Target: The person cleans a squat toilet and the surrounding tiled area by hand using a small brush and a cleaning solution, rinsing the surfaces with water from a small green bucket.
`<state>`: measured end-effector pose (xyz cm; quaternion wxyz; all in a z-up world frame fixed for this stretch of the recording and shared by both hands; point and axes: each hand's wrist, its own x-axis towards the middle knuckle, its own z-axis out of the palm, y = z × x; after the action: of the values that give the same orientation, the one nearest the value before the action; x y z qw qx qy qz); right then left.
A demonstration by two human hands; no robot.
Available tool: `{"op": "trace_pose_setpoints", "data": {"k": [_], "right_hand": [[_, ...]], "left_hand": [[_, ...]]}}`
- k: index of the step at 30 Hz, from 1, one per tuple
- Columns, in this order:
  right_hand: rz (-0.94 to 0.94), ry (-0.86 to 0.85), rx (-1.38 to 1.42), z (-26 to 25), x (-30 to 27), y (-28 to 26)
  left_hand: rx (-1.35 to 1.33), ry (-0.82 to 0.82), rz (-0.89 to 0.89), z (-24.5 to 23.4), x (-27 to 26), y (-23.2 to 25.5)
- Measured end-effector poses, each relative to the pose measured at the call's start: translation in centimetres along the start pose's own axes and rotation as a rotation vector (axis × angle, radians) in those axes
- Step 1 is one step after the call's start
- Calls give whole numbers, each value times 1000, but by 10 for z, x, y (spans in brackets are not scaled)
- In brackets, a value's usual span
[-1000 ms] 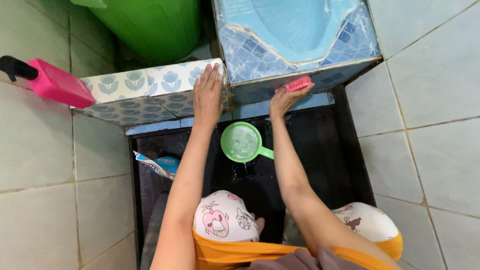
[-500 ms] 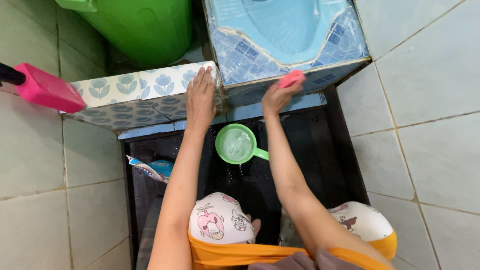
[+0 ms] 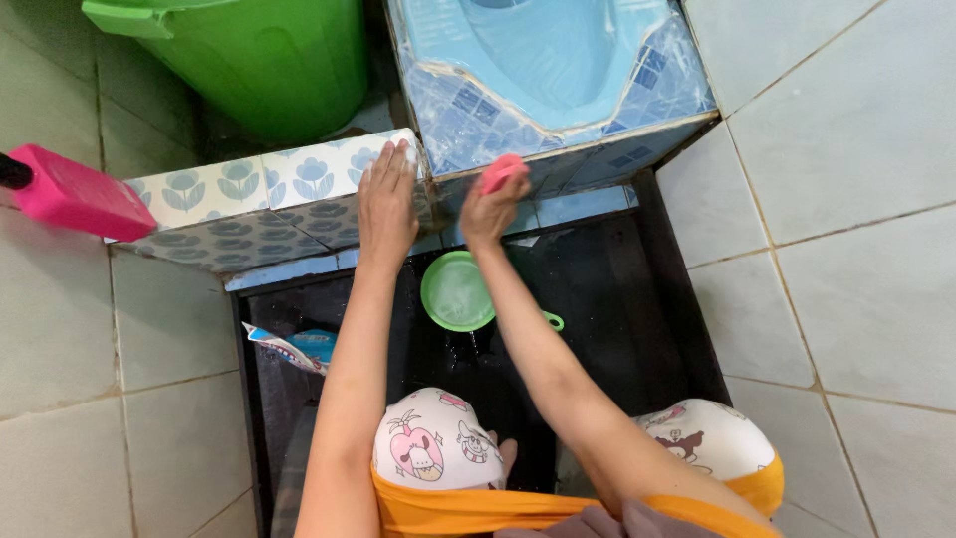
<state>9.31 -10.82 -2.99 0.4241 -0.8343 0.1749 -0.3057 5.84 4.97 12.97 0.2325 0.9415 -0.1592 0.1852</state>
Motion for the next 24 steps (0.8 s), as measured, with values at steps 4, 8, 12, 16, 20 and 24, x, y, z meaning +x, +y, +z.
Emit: {"op": "trace_pose_setpoints", "data": {"k": [4,8,12,16,20,24], "right_hand": [[580,170,448,-50,89,25],[146,419,307,-62,106,31],[302,222,380,-15,36,-17],[-186,-11,76,14,-42,-44],[-63,183,124,-4,16,-6],[78,436,190,-47,97,20]], "left_hand": [[32,-8,0,1,-1,0],[32,-15,24,-5,1,1],[-18,-61,-12,-7,4,5],[-6,-8,3,-3,1,2],[-8,-6,-3,-4,1,1],[1,-6,8,-4,-1,-1]]}}
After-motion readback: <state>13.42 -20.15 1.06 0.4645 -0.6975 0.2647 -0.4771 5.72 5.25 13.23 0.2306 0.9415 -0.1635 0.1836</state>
